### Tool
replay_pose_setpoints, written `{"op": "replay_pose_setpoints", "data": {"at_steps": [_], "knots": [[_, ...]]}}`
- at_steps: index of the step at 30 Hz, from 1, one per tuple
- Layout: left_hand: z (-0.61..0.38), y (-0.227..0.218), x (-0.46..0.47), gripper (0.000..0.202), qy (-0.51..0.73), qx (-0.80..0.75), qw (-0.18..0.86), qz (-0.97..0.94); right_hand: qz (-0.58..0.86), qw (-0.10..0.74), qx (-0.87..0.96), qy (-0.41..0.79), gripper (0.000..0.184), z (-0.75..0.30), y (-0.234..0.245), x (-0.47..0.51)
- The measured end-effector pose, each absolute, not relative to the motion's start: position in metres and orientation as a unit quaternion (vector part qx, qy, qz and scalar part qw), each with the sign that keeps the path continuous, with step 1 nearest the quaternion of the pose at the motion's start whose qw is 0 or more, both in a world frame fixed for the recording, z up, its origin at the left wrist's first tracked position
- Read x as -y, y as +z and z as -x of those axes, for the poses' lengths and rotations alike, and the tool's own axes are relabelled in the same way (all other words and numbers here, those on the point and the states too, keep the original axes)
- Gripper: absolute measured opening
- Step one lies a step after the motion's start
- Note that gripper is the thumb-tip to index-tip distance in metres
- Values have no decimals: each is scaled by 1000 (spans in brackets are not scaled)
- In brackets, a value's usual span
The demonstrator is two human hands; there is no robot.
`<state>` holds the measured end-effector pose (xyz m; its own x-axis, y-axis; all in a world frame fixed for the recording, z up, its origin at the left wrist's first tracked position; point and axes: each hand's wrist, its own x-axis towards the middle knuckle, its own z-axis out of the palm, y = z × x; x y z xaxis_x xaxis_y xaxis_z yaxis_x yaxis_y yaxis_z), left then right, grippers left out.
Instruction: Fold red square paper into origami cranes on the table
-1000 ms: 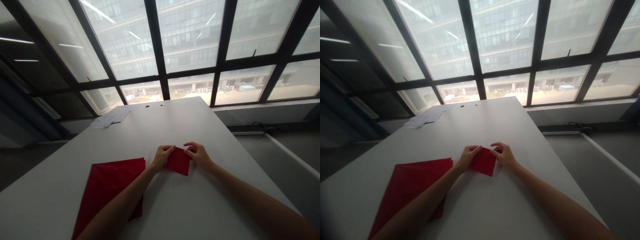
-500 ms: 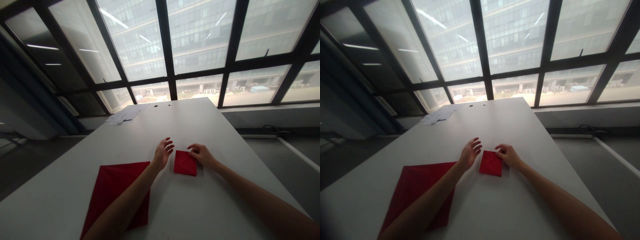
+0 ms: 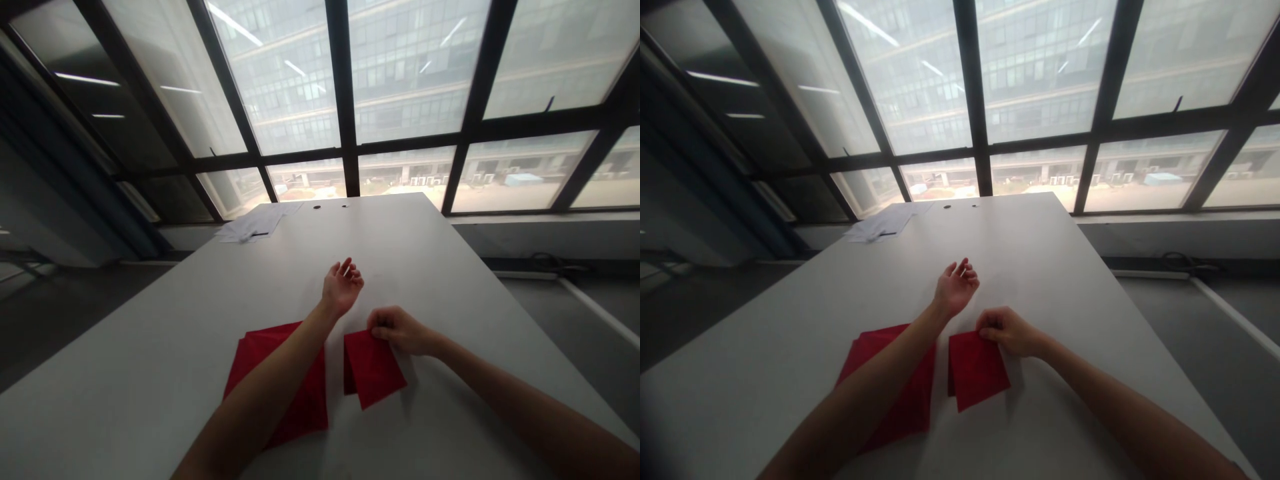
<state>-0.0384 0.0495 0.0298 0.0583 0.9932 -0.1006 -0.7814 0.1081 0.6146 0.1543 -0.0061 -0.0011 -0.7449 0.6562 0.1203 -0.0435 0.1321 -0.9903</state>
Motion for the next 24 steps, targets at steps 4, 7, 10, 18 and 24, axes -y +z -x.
{"op": "replay_pose_setpoints", "data": {"at_steps": [4,7,10,18,24], "knots": [[66,45,-58,17,592,-280,706,-268,246,291,673,633,32,-161,-6,-1],[80,36,-57,19,587,-299,692,-296,259,312,649,644,34,-161,-5,-4],[79,17,-52,24,597,-318,667,-312,278,328,648,629,33,-161,-3,-7],[45,-3,-5,21,612,-416,459,-491,383,331,765,399,17,-195,-1,-33],[25,-2,32,44,268,-342,233,-870,442,256,842,172,20,-201,5,-18]]}}
